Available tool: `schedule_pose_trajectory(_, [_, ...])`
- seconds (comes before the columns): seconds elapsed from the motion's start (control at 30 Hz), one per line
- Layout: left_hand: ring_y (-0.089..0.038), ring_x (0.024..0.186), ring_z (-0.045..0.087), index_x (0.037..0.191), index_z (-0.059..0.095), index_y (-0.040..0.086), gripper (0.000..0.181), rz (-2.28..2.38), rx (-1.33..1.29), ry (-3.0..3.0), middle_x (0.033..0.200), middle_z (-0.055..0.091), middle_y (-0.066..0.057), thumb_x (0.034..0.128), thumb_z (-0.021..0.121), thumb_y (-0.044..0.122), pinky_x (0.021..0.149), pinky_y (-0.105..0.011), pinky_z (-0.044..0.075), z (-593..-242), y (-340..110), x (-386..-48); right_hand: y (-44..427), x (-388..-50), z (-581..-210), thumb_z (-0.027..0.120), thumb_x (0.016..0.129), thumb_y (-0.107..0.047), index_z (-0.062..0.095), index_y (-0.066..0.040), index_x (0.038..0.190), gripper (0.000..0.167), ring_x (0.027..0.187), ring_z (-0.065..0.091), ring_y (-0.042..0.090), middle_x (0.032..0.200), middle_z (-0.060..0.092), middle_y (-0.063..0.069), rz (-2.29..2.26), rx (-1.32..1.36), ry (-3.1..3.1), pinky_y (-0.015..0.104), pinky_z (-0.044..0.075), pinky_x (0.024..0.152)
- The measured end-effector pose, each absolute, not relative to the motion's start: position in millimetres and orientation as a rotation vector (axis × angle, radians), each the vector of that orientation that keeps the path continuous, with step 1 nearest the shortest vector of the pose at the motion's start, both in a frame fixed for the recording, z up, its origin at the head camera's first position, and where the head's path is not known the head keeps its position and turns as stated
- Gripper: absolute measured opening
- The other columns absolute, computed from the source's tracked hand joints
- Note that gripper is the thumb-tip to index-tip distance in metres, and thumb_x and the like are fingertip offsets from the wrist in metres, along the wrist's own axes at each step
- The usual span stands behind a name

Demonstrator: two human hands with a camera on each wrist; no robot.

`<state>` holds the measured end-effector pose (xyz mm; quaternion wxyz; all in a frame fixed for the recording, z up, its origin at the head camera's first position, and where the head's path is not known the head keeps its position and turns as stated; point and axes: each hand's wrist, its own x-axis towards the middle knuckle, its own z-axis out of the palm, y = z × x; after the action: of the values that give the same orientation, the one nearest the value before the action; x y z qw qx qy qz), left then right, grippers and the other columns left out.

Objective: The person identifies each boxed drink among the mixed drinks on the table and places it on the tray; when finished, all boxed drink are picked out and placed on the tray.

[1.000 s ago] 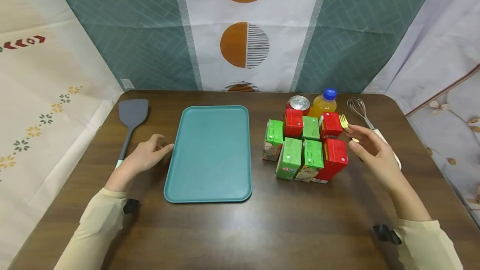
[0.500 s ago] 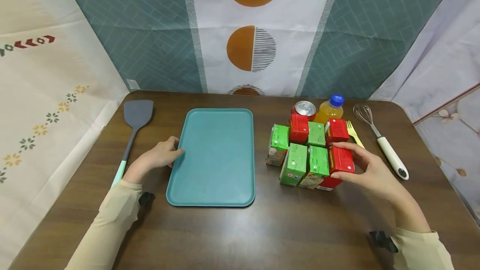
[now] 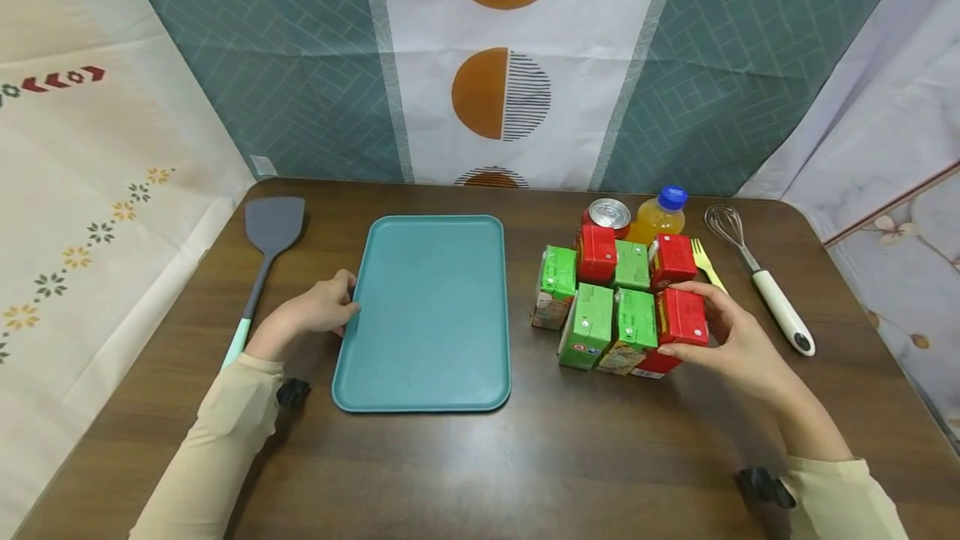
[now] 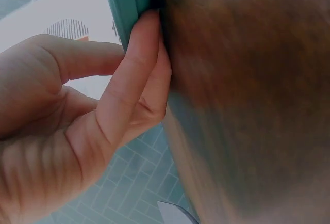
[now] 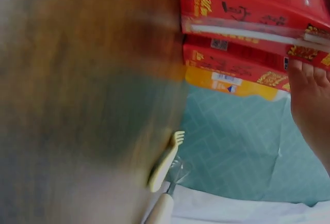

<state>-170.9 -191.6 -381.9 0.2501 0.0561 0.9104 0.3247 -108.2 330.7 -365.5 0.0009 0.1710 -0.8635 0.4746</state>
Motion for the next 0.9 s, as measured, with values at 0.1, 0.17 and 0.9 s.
schedule_pose_trajectory(0.1, [-0.029, 0.075, 0.064, 0.124, 0.028, -0.012, 0.036, 0.885, 0.154, 2.484, 0.107, 0.05, -0.033, 0.0956, 0.041, 0.005, 0.064, -0.034, 0.054, -381.0, -191.4, -171.2, 328.7, -104.8, -364.5, 0.07, 0.074, 0.011, 0.04, -0.013, 0.135, 0.072, 0.092, 0.056, -0.002, 0.111, 0.054, -0.015, 1.468, 0.465, -2.731, 0.015, 0.05, 0.069])
schedule_pose_trajectory(0.17, [-0.028, 0.075, 0.063, 0.124, 0.027, -0.011, 0.035, 0.876, 0.159, 2.486, 0.107, 0.051, -0.033, 0.096, 0.04, 0.005, 0.063, -0.034, 0.054, -380.3, -191.6, -171.2, 327.4, -102.6, -363.8, 0.072, 0.075, 0.007, 0.04, -0.013, 0.135, 0.07, 0.089, 0.057, -0.002, 0.109, 0.055, -0.016, 1.43, 0.431, -2.753, 0.016, 0.05, 0.067])
schedule_pose_trajectory(0.9, [-0.024, 0.066, 0.064, 0.135, 0.006, -0.019, 0.056, 0.771, 0.198, 2.483, 0.107, 0.054, -0.037, 0.0961, 0.038, 0.005, 0.067, -0.034, 0.052, -375.8, -189.3, -173.1, 326.0, -66.5, -311.2, 0.084, 0.068, -0.012, 0.05, -0.018, 0.121, 0.063, 0.075, 0.057, -0.004, 0.093, 0.058, -0.023, 1.117, 0.103, -2.84, 0.02, 0.047, 0.055])
